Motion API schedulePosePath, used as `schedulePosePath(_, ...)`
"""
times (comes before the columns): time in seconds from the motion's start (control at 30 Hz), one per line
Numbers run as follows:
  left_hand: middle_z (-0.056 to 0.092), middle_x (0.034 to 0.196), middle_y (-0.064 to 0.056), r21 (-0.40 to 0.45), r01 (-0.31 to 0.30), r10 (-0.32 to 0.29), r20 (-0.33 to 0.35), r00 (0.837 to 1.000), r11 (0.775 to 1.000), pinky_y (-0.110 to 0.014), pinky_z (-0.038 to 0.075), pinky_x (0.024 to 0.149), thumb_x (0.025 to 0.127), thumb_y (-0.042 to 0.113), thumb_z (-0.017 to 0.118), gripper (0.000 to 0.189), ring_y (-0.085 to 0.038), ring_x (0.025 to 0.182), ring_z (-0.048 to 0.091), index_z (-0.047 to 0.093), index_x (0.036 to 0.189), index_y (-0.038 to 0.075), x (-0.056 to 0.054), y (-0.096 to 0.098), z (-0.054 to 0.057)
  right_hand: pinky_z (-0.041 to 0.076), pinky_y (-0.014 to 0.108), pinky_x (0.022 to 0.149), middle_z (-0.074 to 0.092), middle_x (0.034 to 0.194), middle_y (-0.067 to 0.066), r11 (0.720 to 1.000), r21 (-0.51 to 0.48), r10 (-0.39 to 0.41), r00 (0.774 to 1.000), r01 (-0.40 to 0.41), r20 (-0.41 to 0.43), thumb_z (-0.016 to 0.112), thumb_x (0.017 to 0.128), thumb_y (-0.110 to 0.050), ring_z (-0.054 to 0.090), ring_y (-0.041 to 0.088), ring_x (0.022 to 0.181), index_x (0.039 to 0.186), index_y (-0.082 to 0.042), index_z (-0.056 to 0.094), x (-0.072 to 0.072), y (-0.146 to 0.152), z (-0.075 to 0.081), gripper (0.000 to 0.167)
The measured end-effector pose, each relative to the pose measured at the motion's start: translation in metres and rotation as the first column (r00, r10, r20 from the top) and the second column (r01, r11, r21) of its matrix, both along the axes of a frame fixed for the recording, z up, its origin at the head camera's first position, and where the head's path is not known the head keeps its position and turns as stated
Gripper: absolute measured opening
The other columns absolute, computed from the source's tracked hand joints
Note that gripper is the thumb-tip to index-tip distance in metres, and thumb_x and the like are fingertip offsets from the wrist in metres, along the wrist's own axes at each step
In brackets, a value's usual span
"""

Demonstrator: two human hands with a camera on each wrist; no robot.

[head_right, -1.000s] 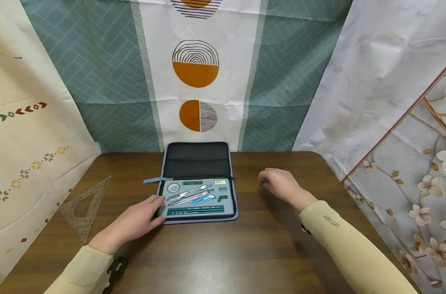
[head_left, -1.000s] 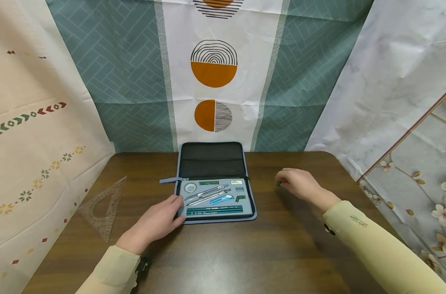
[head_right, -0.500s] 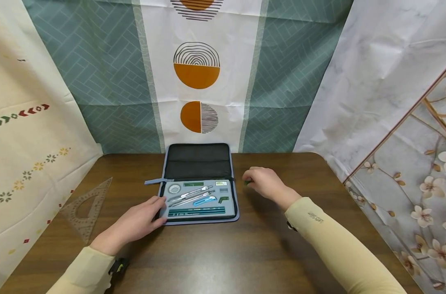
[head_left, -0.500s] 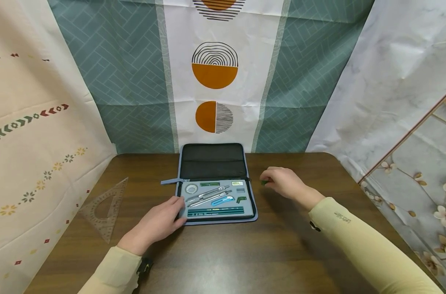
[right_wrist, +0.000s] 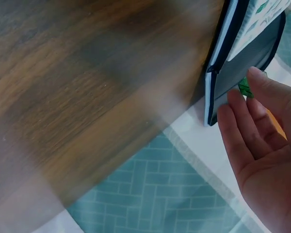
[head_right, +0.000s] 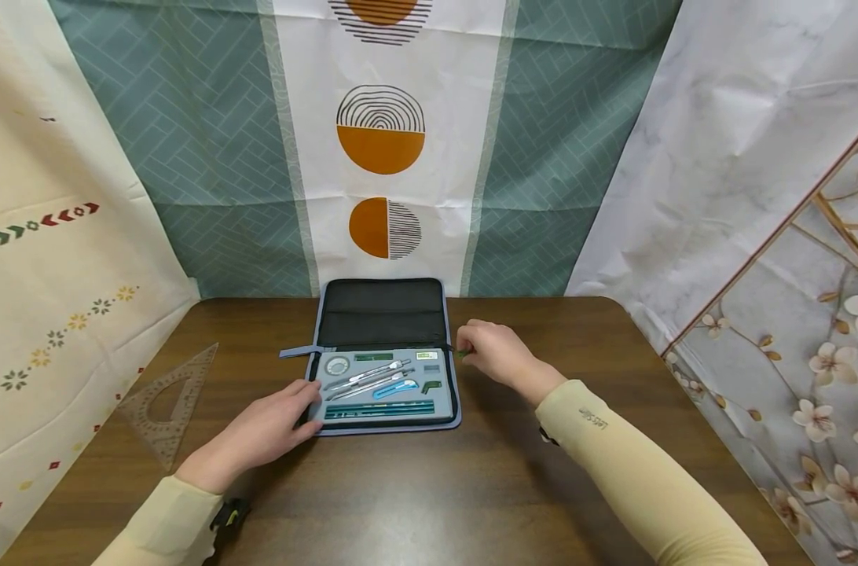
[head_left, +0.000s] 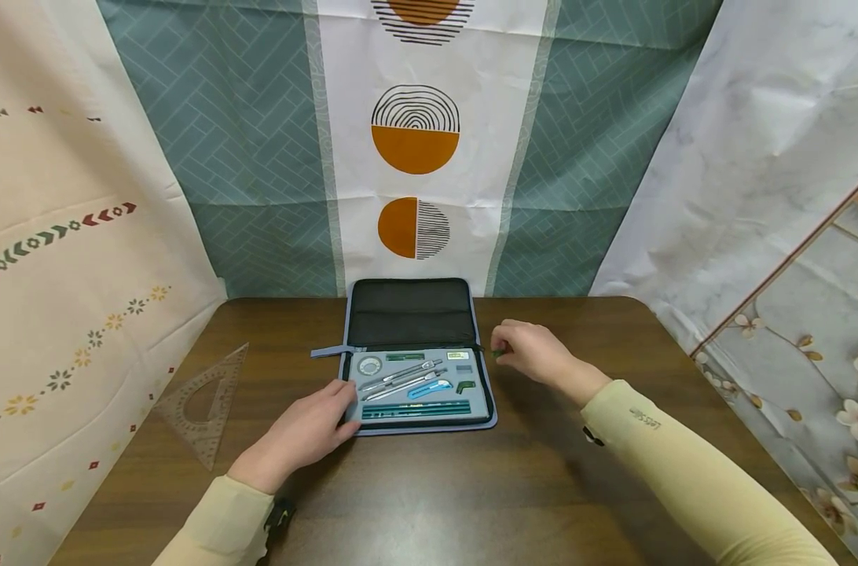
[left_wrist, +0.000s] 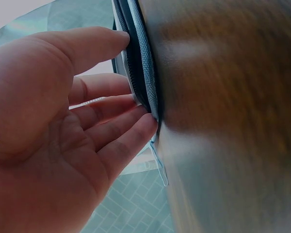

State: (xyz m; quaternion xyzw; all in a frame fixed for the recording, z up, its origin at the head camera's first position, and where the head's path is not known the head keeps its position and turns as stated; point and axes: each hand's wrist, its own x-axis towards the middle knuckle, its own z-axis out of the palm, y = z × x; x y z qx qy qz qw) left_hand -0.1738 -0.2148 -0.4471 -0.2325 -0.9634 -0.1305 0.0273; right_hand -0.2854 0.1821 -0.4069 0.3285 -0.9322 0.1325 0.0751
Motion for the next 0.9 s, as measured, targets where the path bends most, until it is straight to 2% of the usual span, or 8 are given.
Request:
schedulePosePath(0.13, 0.066, 0.122, -0.01, 0.0, 0.003, -0.003, -0.005, 1.0, 1.0, -0.037, 0.058, 0.078, 0.1, 0.022, 0.085, 0.038, -0.017, 0.088, 0.058, 0.066, 0.127, 0.003, 0.0, 0.0, 0.0, 0.059, 0.042, 0.081, 0.063, 0.1, 0.0, 1.0, -0.006, 0.013, 1.0, -0.013, 0.006, 0.094, 0.088, -0.002, 0.069, 0.024, 0.087, 0.094, -0.011, 0.068, 0.001, -0.005, -0.001, 0.028)
schedulePosePath(0.37, 0.066, 0.124, -0.011, 0.001, 0.003, -0.003, -0.008, 1.0, 1.0, -0.038, 0.059, 0.081, 0.1, 0.023, 0.085, 0.039, -0.018, 0.09, 0.06, 0.067, 0.129, 0.003, 0.0, 0.0, 0.0, 0.056, 0.041, 0.078, 0.065, 0.088, -0.003, 1.0, 0.014, 0.002, 1.0, -0.002, 0.012, 0.097, 0.084, -0.004, 0.059, 0.016, 0.081, 0.094, -0.015, 0.065, -0.004, -0.017, -0.005, 0.035)
schedulePosePath(0.53, 0.066, 0.122, -0.01, 0.003, 0.003, -0.003, -0.012, 1.0, 1.0, -0.037, 0.058, 0.079, 0.1, 0.023, 0.085, 0.038, -0.017, 0.089, 0.059, 0.067, 0.128, 0.004, 0.0, 0.0, -0.001, 0.059, 0.042, 0.084, 0.07, 0.095, -0.002, 1.0, 0.025, -0.001, 1.0, 0.0, 0.023, 0.098, 0.084, -0.007, 0.065, 0.017, 0.089, 0.107, -0.011, 0.074, -0.008, -0.026, -0.008, 0.033)
schedulePosePath(0.63, 0.066, 0.122, -0.01, 0.004, 0.001, -0.001, -0.01, 1.0, 1.0, -0.037, 0.058, 0.078, 0.1, 0.023, 0.085, 0.039, -0.017, 0.089, 0.059, 0.066, 0.128, 0.004, 0.0, 0.0, -0.001, 0.059, 0.04, 0.083, 0.072, 0.1, -0.002, 0.999, 0.038, 0.02, 1.0, -0.021, 0.021, 0.096, 0.086, -0.009, 0.067, 0.017, 0.09, 0.113, -0.012, 0.081, -0.008, -0.029, -0.01, 0.032)
schedulePosePath(0.7, 0.066, 0.122, -0.01, 0.003, 0.001, -0.001, -0.009, 1.0, 1.0, -0.037, 0.058, 0.079, 0.1, 0.023, 0.086, 0.038, -0.017, 0.089, 0.059, 0.066, 0.127, 0.004, 0.0, 0.0, 0.0, 0.058, 0.039, 0.083, 0.072, 0.102, -0.001, 0.999, 0.039, 0.028, 0.999, -0.03, 0.036, 0.094, 0.088, -0.01, 0.066, 0.017, 0.09, 0.115, -0.012, 0.083, -0.009, -0.03, -0.011, 0.029)
schedulePosePath(0.9, 0.065, 0.12, -0.009, 0.002, 0.003, -0.003, -0.006, 1.0, 1.0, -0.036, 0.058, 0.078, 0.1, 0.023, 0.086, 0.037, -0.017, 0.089, 0.058, 0.066, 0.125, 0.005, -0.001, -0.001, 0.001, 0.061, 0.042, 0.094, 0.075, 0.114, 0.002, 0.999, 0.023, 0.043, 0.995, -0.045, 0.091, 0.088, 0.095, -0.006, 0.071, 0.019, 0.101, 0.118, -0.011, 0.084, -0.012, -0.037, -0.016, 0.024)
